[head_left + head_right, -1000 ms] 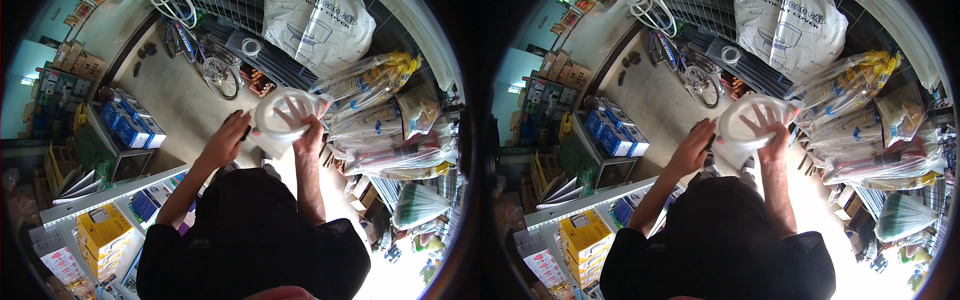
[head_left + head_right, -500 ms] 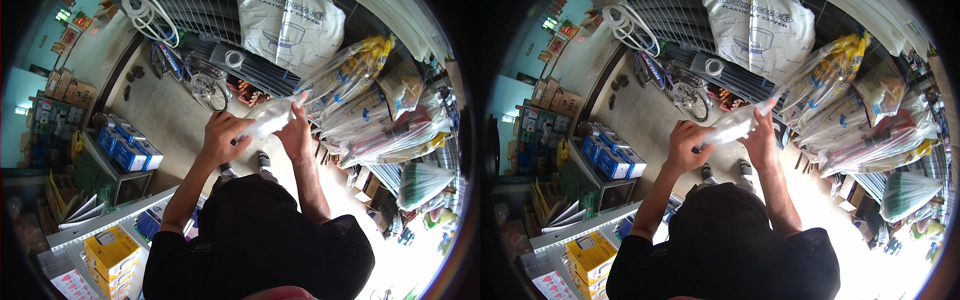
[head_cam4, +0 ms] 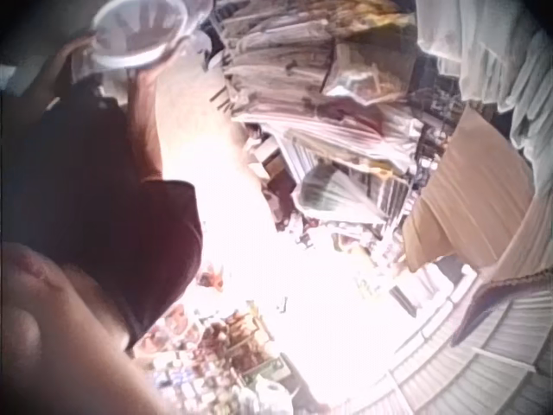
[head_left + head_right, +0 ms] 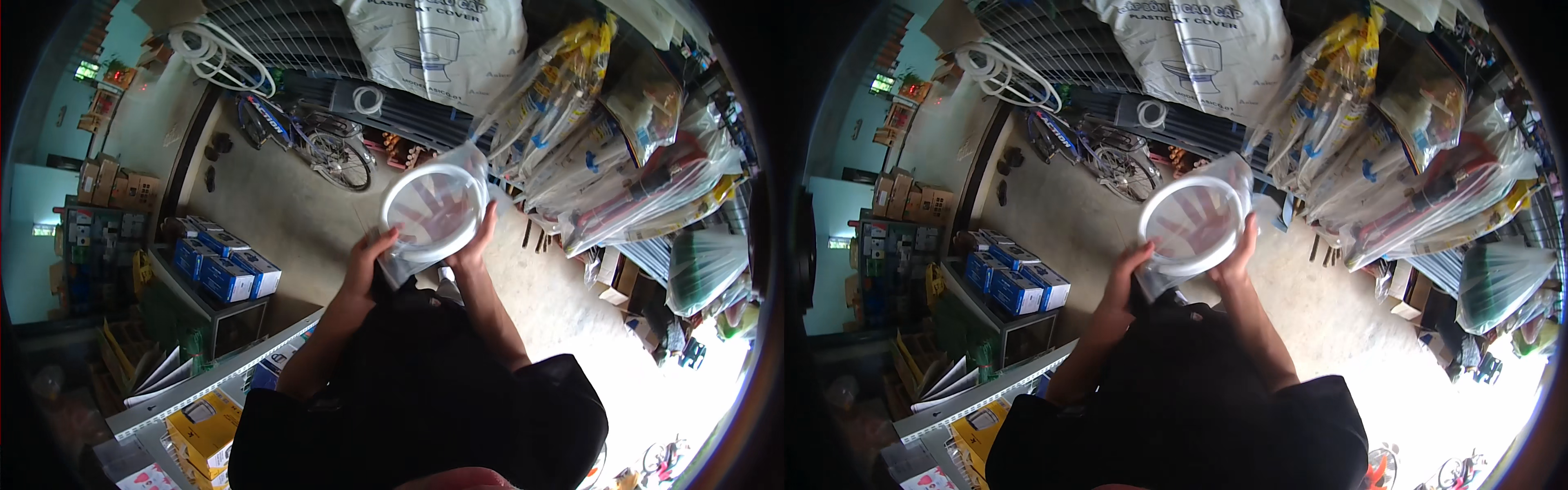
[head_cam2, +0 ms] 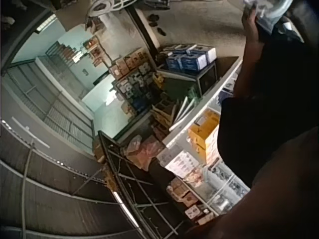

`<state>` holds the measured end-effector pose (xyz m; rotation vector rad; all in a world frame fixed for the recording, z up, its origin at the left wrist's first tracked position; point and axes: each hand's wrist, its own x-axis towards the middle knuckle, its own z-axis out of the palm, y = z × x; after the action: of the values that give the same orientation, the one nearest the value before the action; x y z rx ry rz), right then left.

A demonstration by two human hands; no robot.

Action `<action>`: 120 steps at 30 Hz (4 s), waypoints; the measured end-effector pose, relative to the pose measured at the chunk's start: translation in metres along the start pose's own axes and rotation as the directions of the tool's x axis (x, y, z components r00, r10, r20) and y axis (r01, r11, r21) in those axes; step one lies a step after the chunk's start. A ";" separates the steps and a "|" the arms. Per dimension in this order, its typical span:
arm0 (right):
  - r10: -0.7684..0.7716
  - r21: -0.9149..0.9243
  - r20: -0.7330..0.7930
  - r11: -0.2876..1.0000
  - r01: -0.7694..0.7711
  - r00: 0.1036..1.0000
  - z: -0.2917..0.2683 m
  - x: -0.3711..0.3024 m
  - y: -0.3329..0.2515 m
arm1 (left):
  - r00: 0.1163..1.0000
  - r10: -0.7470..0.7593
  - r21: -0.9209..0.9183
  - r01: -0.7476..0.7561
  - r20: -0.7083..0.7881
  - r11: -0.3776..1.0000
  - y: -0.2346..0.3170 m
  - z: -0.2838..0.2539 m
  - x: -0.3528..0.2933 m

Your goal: The person wipes the surface of various plastic items, including a green hose, a white pipe, and a clear plastic container, using a black cloth. The person handles each item individually, wiping it thoroughly before placing it back on the shelf.

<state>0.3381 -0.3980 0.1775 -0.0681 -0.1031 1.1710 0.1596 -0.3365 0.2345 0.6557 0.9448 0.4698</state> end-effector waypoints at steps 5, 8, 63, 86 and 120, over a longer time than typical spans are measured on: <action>0.077 0.133 0.143 0.986 -0.097 0.987 0.011 0.015 -0.004 | 0.990 0.104 0.214 -0.081 -0.099 0.974 -0.015 -0.074 0.006; 0.160 -0.030 0.041 0.987 -0.159 0.986 0.026 0.010 -0.012 | 0.931 0.248 -0.132 -0.290 -0.267 0.948 0.037 -0.124 0.003; 0.387 -0.221 -0.186 0.879 -0.422 0.903 0.030 -0.006 0.026 | 0.434 0.701 0.507 -0.853 0.566 0.119 0.068 0.050 0.014; 0.216 -0.104 -0.122 0.968 -0.229 0.969 0.015 0.020 -0.005 | 0.592 0.532 0.752 -0.645 0.605 -0.137 0.036 -0.001 0.001; 0.678 -0.911 -0.338 -0.409 -0.047 0.653 0.052 0.169 0.118 | 0.910 -0.064 0.387 -0.110 0.410 0.915 0.157 -0.181 0.186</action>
<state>0.2894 -0.1969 0.2245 -1.5485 -1.7048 1.5427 0.0862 -0.0516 0.1586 1.0972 0.6256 0.1375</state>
